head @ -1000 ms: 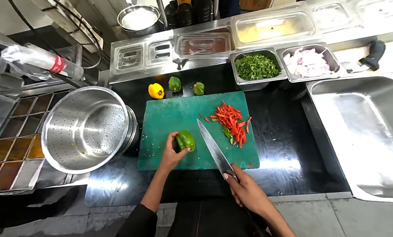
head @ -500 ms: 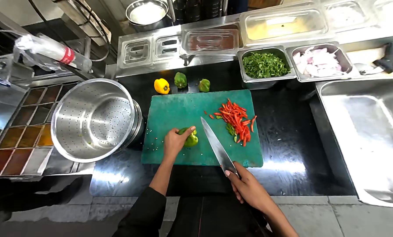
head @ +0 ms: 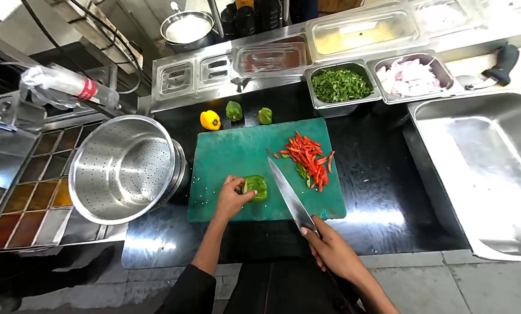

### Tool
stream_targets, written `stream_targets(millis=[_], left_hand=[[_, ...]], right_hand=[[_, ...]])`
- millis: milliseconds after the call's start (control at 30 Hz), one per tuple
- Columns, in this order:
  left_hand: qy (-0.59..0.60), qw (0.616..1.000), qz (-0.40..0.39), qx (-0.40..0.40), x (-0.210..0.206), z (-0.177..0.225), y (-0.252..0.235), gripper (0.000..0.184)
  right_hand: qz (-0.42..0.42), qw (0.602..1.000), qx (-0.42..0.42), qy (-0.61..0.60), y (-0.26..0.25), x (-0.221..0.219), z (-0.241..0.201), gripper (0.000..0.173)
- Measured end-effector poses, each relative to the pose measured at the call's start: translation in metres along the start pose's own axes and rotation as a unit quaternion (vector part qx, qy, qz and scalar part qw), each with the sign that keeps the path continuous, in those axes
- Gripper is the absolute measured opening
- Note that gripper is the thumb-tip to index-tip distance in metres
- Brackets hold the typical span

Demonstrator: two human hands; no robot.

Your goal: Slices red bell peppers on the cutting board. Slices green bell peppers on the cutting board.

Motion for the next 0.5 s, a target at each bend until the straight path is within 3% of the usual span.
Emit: stream_targets(millis=[133,233,300,400,500], left_hand=[[-0.037,0.995,0.070,-0.067,-0.007,0.002,0.006,0.033],[0.005,0.995,0.097,-0.004,-0.014,0.003,0.012,0.038],[0.099,0.987,0.106,0.066,-0.018,0.001,0.015,0.044],[0.216,0.971,0.068,0.072,-0.022,0.001,0.024,0.034],[0.214,0.976,0.018,0.028,-0.025,-0.001,0.036,0.018]], right_hand=[[0.004,1.000,0.000,-0.002,0.001,0.001,0.002,0.025],[0.013,1.000,0.000,-0.009,0.002,0.005,0.002,0.028],[0.018,1.000,0.000,-0.013,0.003,0.006,0.003,0.028],[0.020,1.000,-0.005,-0.015,0.006,0.008,0.005,0.027],[0.014,1.000,-0.009,-0.013,0.007,0.008,0.006,0.024]])
Point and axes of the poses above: each hand's wrist, its own y-axis away from the middle knuckle, its own x-axis out of the back of the hand, z = x × y, the point moved 5 cm from there along -y, towards the middle knuckle, and after that the axes turned 1 degree about z, right-handed, at the moved point
